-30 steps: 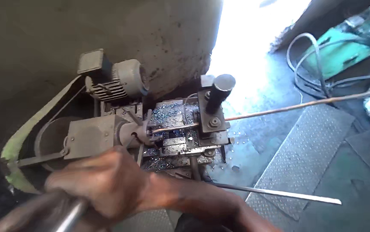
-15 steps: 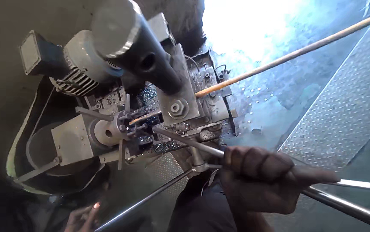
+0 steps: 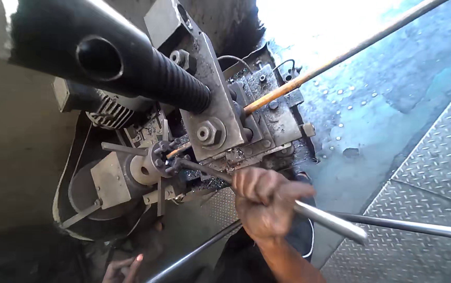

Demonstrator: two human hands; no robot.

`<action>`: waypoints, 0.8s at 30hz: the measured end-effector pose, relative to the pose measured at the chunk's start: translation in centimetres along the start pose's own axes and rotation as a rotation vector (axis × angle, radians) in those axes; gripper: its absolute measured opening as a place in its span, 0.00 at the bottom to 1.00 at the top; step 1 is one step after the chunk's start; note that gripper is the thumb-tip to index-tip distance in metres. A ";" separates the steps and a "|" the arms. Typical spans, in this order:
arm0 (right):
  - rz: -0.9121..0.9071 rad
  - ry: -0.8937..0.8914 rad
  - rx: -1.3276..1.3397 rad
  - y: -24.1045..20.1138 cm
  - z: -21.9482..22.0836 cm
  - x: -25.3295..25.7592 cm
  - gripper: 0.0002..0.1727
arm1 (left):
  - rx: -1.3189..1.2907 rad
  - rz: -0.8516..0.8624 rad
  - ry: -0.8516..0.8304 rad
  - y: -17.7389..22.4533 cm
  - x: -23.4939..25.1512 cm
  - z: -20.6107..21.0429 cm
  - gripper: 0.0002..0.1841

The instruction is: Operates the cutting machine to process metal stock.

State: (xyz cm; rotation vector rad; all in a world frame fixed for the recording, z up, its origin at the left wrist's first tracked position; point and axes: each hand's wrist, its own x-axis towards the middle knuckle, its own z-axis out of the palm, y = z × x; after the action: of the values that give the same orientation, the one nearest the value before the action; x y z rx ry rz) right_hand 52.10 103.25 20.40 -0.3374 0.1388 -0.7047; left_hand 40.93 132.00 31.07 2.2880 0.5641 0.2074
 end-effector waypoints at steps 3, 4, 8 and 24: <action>-0.053 -0.012 -0.017 -0.6 0.4 -0.2 0.32 | 0.009 0.028 0.019 -0.5 -0.2 -0.3 0.10; -0.053 0.005 -0.004 0.6 0.3 -0.3 0.32 | -0.003 0.031 0.023 -0.6 -0.2 -0.2 0.10; -0.003 0.024 0.037 3.6 0.1 -0.8 0.31 | -0.035 -0.014 0.033 -0.4 -0.5 0.0 0.11; -0.011 0.100 0.052 0.1 0.1 -0.4 0.33 | -0.050 -0.018 0.026 -0.1 -0.6 0.0 0.11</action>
State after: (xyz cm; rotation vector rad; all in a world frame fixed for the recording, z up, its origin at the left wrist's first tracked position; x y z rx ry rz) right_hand 51.88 103.62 20.50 -0.2537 0.2133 -0.7353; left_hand 40.39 131.83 31.00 2.2345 0.5857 0.2398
